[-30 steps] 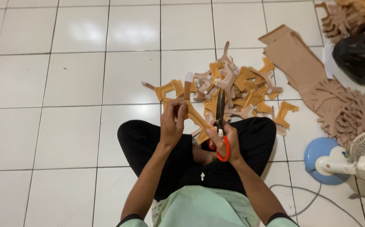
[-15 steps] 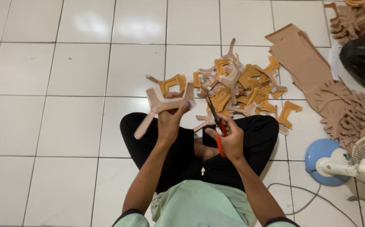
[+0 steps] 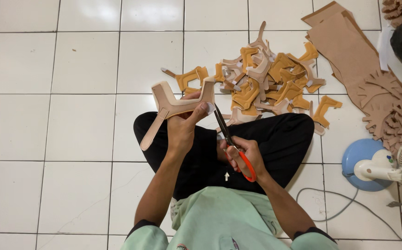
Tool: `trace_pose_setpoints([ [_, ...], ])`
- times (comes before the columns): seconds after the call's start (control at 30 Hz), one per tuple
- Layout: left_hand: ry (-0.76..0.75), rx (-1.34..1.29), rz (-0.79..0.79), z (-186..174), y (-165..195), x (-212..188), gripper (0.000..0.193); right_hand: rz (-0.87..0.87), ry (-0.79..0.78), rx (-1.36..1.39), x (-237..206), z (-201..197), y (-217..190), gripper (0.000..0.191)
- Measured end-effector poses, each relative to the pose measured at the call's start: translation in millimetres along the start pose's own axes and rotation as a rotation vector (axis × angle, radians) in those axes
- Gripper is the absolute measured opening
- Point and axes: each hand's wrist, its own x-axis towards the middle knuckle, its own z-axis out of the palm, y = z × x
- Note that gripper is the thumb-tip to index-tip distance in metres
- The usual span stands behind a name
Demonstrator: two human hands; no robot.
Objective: The person sits on the floor and uses scissors to trim the edges of small beige shoe parts. They pick up each part, trim it, and place it on a growing pile on the floor.
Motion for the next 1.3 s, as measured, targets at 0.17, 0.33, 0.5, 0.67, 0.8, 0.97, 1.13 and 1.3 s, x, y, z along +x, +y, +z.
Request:
trace_pose_setpoints([
  [0.17,-0.004,0.001,-0.026,1,2,-2,0.047,-0.037,0.001,0.012,1,-1,1,0.061],
  [0.33,-0.026,0.058,-0.031,-1,4,-5,0.049,-0.019,-0.011,0.062,-2,-4,7,0.058],
  [0.5,-0.001,-0.019,-0.079,-6,3,0,0.046,0.0,0.029,-0.045,-1,-5,6,0.06],
  [0.67,0.005,-0.219,-0.191,-1,-5,3,0.043,-0.08,-0.051,-0.065,8,0,-2,0.07],
  [0.8,0.021,-0.307,-0.287,18,-23,-11,0.043,-0.094,-0.017,0.094,17,5,0,0.068],
  [0.97,0.004,-0.351,-0.359,28,-32,-20,0.044,-0.091,0.035,0.202,16,1,9,0.06],
  [1.13,0.057,-0.412,-0.425,19,-20,-2,0.042,-0.065,0.067,0.184,8,-5,10,0.058],
  [1.3,-0.118,0.0,-0.269,-5,5,13,0.038,-0.153,-0.03,-0.078,4,-19,-2,0.064],
])
